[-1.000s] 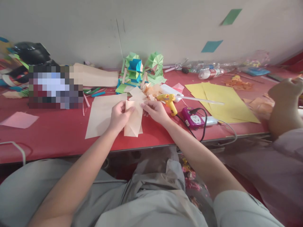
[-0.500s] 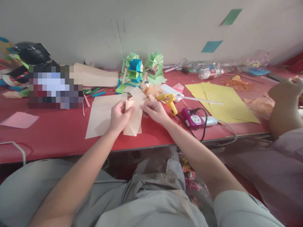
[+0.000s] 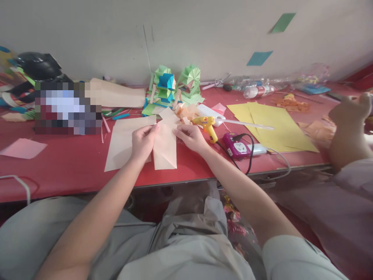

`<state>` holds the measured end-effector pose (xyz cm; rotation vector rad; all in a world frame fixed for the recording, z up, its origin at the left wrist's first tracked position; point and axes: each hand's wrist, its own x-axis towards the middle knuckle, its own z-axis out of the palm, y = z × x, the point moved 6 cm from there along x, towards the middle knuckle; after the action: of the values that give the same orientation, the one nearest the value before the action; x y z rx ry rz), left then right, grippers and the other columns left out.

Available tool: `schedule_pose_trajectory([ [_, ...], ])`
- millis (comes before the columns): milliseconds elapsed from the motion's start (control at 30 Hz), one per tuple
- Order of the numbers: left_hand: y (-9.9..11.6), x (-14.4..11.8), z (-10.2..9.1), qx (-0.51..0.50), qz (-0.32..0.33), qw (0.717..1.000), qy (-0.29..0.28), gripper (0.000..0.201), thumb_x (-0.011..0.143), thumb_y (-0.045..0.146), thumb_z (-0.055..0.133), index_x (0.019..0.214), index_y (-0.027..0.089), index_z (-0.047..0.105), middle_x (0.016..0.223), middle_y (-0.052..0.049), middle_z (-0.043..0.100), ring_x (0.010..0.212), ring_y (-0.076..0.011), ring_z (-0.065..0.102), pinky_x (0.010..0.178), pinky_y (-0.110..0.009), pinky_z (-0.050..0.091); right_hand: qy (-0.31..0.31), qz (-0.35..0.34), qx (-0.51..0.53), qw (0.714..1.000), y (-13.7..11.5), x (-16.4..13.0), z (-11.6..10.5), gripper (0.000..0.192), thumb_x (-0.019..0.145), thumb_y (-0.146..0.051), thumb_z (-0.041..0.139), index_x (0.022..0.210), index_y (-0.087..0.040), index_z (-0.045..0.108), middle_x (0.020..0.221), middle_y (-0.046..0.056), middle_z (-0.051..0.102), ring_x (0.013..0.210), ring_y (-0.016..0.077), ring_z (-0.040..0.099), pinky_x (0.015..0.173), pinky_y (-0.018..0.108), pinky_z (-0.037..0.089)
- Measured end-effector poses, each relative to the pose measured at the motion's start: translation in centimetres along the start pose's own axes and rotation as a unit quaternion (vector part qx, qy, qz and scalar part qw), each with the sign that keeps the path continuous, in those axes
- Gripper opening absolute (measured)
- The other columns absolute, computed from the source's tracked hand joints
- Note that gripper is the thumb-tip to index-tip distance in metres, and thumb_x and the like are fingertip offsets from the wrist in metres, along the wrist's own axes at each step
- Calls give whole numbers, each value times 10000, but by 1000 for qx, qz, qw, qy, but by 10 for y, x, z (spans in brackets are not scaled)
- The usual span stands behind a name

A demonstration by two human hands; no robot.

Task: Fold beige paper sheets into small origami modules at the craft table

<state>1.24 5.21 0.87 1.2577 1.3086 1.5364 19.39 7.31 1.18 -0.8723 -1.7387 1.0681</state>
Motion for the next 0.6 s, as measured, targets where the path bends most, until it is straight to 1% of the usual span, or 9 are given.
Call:
schedule_pose_trajectory([
  [67,-1,0,0,-21,-3,1000,3,268,784,417,754,635,204,690,628,10,613,607,-146,559,561,-254,441,-6,2,-3,1000,-1,0,1,498,862,-650,613,651,-201,570,600,2,573,556,121,518,540,275,417],
  [100,-1,1,0,-36,-4,999,3,231,775,393,762,655,206,701,646,9,629,625,-148,573,577,-252,454,-9,3,-3,1000,-2,-1,1,498,861,-649,615,651,-200,572,602,3,577,553,120,519,541,276,417],
  [167,-3,2,-1,-59,-6,998,5,151,743,356,784,747,211,741,729,0,684,701,-163,620,633,-255,492,-11,3,0,1000,-3,-1,1,494,854,-650,623,659,-198,583,607,7,586,552,124,529,542,280,417],
  [233,-6,3,-1,-62,-12,998,6,179,727,361,795,818,212,757,803,-16,719,768,-179,650,678,-268,518,-10,4,3,1000,-2,-1,1,492,847,-655,628,668,-199,589,609,8,589,557,130,542,539,282,418],
  [333,-8,5,-3,-44,-14,999,16,231,746,424,780,768,199,733,772,-24,707,734,-176,643,656,-271,516,-8,5,11,1000,-1,-1,1,479,849,-645,634,674,-200,593,617,9,591,561,135,550,536,283,422],
  [433,-7,4,-5,-32,-2,999,28,276,766,455,766,713,193,700,725,-18,681,694,-163,625,639,-263,505,-9,-2,17,1000,1,-1,1,460,863,-610,639,669,-195,592,621,10,589,564,133,553,536,282,422],
  [500,-5,3,-3,-40,-7,999,14,301,769,478,766,714,190,694,717,-22,680,692,-166,631,643,-264,509,-4,-7,8,1000,1,-1,-1,461,875,-596,631,657,-192,591,610,8,582,557,127,543,534,278,421],
  [600,-8,0,7,-64,-50,995,-56,339,718,500,816,788,184,716,737,-37,704,696,-188,659,675,-290,535,19,-5,-4,1000,0,0,-5,468,876,-599,625,650,-190,591,584,2,577,538,120,540,526,268,428],
])
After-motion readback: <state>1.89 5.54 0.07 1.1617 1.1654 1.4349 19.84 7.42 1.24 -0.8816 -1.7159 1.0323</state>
